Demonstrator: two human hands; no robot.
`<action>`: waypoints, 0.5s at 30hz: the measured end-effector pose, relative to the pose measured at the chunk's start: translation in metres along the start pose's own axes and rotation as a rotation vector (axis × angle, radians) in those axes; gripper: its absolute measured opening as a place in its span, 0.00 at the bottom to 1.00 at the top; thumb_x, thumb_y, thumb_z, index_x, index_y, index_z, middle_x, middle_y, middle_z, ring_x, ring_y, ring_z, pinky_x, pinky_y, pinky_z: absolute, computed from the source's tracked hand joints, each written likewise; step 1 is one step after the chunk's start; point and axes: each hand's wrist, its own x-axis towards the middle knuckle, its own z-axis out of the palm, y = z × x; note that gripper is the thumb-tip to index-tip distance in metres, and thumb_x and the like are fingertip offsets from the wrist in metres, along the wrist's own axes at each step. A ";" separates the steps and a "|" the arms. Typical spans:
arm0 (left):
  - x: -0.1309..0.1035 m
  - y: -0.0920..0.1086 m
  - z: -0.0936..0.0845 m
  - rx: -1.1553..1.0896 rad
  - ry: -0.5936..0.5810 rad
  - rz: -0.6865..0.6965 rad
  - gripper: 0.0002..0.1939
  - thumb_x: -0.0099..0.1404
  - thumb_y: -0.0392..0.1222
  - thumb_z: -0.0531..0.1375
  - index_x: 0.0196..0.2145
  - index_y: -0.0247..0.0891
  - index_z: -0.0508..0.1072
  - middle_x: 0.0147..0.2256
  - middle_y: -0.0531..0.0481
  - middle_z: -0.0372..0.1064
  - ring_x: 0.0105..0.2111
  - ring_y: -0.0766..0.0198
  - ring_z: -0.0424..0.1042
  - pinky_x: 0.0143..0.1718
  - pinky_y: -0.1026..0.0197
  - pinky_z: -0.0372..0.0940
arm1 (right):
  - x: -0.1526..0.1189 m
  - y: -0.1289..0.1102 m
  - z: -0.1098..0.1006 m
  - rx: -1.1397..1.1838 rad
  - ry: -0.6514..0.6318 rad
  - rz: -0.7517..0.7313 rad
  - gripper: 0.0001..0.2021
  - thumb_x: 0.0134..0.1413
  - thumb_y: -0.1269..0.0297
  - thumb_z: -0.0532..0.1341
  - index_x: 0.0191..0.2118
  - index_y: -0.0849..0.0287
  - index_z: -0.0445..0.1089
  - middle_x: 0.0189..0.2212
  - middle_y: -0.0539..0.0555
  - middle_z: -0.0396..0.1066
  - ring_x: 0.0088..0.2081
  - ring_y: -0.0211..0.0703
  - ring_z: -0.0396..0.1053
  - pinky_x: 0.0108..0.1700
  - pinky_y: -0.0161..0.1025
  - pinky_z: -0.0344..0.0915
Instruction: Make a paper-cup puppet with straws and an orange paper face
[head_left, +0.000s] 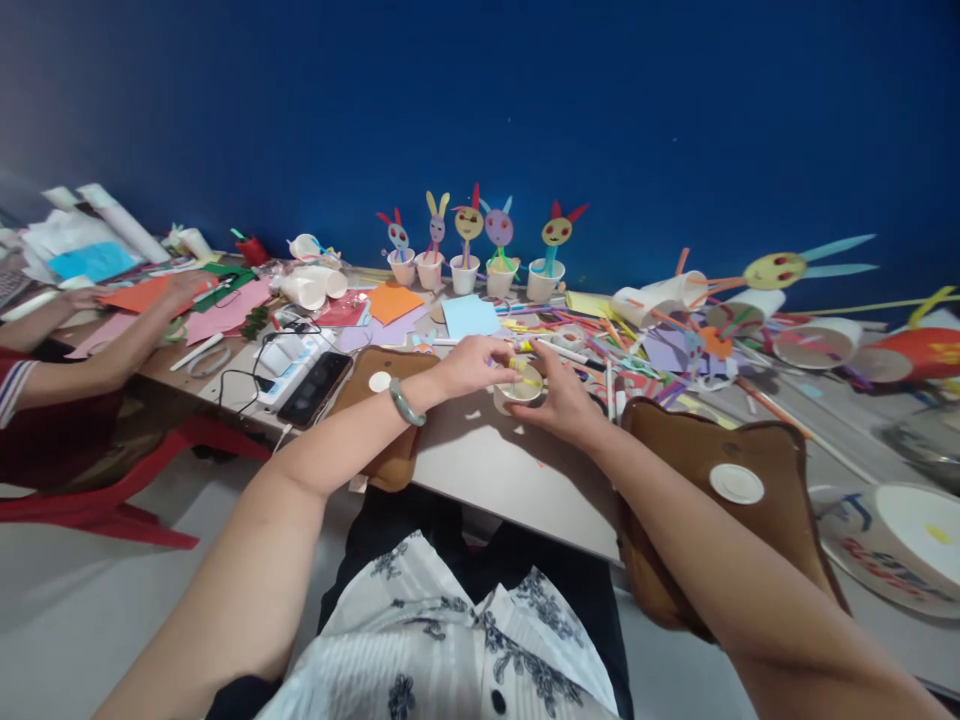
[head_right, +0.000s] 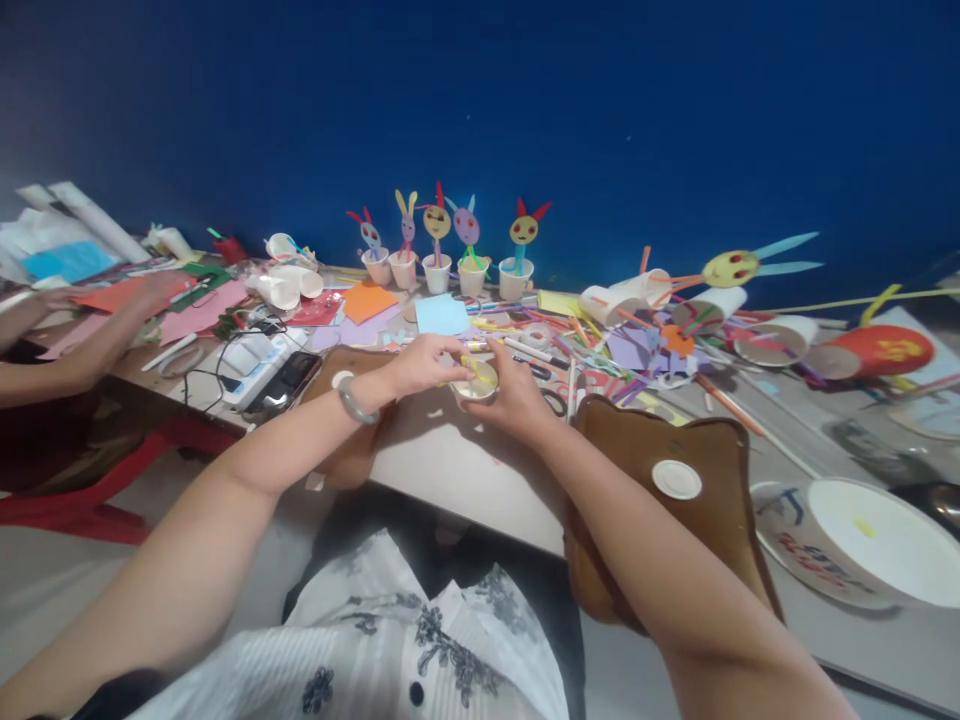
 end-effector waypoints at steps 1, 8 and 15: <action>0.004 -0.002 0.001 -0.008 -0.022 -0.015 0.07 0.60 0.42 0.67 0.32 0.34 0.80 0.32 0.50 0.77 0.34 0.62 0.72 0.40 0.60 0.64 | 0.000 0.001 0.000 0.007 -0.006 0.010 0.50 0.45 0.51 0.71 0.72 0.61 0.52 0.53 0.66 0.74 0.54 0.69 0.72 0.55 0.59 0.67; 0.018 -0.008 0.002 -0.134 -0.160 -0.004 0.16 0.61 0.49 0.64 0.23 0.34 0.72 0.22 0.55 0.63 0.26 0.68 0.61 0.31 0.62 0.55 | 0.001 -0.004 -0.002 0.006 -0.018 0.021 0.54 0.45 0.55 0.71 0.74 0.62 0.46 0.49 0.65 0.76 0.51 0.67 0.74 0.50 0.55 0.69; 0.022 -0.011 0.013 -0.186 -0.148 0.065 0.19 0.61 0.51 0.63 0.21 0.37 0.65 0.22 0.56 0.57 0.27 0.68 0.55 0.31 0.61 0.52 | -0.002 -0.006 -0.001 -0.059 -0.035 0.079 0.56 0.46 0.53 0.71 0.75 0.61 0.43 0.49 0.65 0.75 0.52 0.70 0.72 0.50 0.58 0.70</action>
